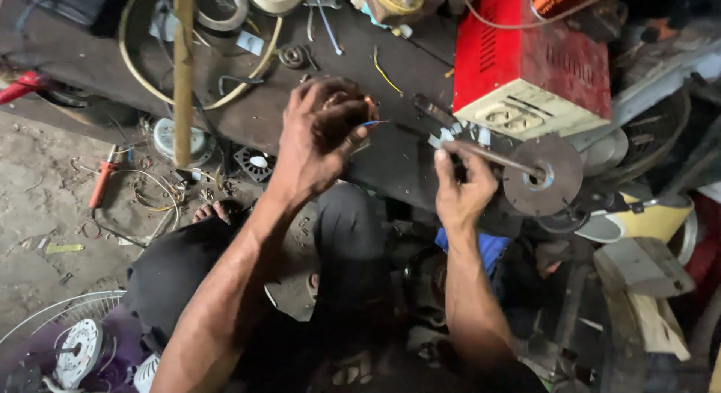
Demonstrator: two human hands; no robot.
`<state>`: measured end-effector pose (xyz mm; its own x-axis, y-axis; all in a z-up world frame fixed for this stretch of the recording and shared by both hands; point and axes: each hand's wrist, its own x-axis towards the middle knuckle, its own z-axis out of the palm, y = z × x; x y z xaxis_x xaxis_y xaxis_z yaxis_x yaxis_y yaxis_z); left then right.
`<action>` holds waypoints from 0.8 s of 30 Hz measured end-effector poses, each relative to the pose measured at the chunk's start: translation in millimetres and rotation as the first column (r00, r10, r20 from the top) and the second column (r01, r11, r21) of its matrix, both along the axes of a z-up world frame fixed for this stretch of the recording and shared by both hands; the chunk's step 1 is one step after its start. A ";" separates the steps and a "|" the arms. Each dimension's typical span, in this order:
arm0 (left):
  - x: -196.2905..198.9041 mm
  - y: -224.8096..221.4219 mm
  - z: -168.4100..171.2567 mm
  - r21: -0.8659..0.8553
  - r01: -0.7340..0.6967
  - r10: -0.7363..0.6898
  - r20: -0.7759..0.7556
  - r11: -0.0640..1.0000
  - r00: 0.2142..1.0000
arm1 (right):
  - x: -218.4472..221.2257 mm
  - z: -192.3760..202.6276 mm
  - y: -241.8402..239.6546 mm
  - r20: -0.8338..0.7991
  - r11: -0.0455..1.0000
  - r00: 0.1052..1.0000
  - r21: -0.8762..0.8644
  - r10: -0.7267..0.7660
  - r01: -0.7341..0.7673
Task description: Connecting thin copper coil wires to lead wires by stripping insulation and twisting them together for a motor repair.
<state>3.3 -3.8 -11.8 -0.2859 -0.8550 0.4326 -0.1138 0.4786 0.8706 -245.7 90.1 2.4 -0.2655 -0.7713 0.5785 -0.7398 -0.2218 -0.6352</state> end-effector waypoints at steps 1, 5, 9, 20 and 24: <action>0.7 -0.1 -1.0 0.007 -0.011 0.011 -0.015 1.000 1.000 | -2.1 -4.6 12.1 -0.064 0.998 0.996 0.003 -0.066 0.066; 11.6 3.7 31.2 0.109 0.073 -0.062 -0.101 0.991 0.993 | 12.0 -4.1 51.9 -0.332 0.995 0.941 -0.088 -0.072 0.045; 15.1 2.7 36.1 0.084 -0.075 0.092 -0.210 0.994 0.973 | 12.2 -15.4 69.6 -0.366 0.993 0.927 -0.109 -0.085 0.048; 74.1 -21.3 34.2 0.037 -0.579 0.557 -0.324 0.815 0.764 | 14.7 -19.3 57.2 -0.373 0.992 0.927 -0.126 -0.034 -0.014; 82.1 -28.6 22.5 -0.129 -0.612 0.620 0.027 0.780 0.784 | 26.8 -17.7 52.3 -0.431 0.983 0.896 -0.180 -0.109 0.033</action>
<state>85.4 -32.4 10.7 0.2556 -0.8078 0.5312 -0.4705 0.3761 0.7982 -218.9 142.4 -15.3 -0.0073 -0.6445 0.7646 -0.9516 -0.2305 -0.2034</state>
